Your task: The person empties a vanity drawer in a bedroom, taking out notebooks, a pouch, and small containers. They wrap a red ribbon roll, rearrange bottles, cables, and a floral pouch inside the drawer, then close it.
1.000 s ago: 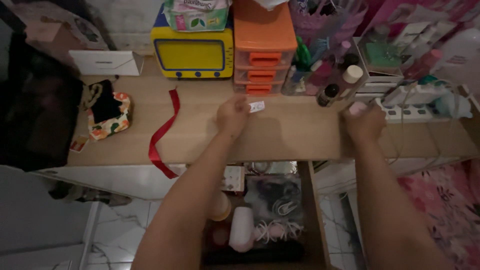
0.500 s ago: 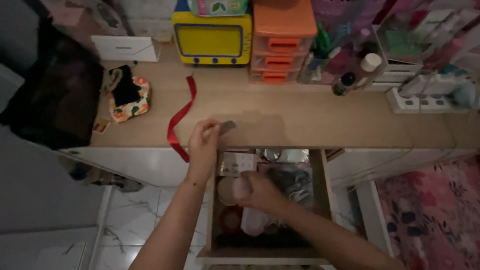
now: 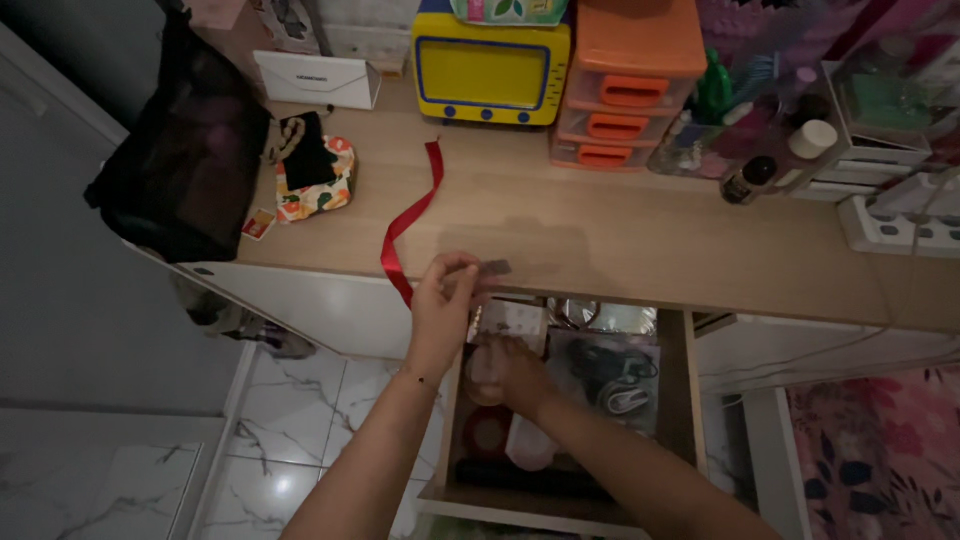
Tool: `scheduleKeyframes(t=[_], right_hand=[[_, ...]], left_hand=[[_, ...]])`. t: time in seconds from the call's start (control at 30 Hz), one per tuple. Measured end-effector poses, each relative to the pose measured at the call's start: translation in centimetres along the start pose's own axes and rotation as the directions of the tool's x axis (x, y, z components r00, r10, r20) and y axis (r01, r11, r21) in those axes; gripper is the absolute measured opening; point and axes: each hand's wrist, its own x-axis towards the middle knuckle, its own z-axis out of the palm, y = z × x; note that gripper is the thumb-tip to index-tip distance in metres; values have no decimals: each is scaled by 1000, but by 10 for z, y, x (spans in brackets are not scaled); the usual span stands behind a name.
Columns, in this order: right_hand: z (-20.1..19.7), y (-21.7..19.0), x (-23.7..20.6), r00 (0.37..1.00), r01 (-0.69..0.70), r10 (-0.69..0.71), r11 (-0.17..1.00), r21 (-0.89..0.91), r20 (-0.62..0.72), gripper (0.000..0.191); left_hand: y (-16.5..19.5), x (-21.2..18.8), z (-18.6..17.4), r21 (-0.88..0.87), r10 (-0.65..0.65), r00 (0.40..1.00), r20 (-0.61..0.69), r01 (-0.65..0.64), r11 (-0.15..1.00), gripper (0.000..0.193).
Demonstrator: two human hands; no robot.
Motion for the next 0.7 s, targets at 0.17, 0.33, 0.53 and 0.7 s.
scheduleKeyframes(t=[0.17, 0.33, 0.53, 0.7], right_hand=[[-4, -1, -4, 990, 35, -13, 987, -157, 137, 95], [0, 1, -12, 982, 60, -28, 984, -167, 188, 80], [-7, -8, -13, 978, -38, 60, 992, -116, 197, 84], [-17, -12, -12, 981, -71, 78, 997, -43, 176, 98]], left_hand=[[3, 1, 0, 6, -10, 1000, 19, 9, 1000, 15], [2, 2, -1, 6, -43, 999, 7, 43, 999, 14], [1, 2, -2, 15, -14, 1000, -8, 15, 1000, 13], [-2, 0, -7, 61, 15, 1000, -4, -14, 998, 15]])
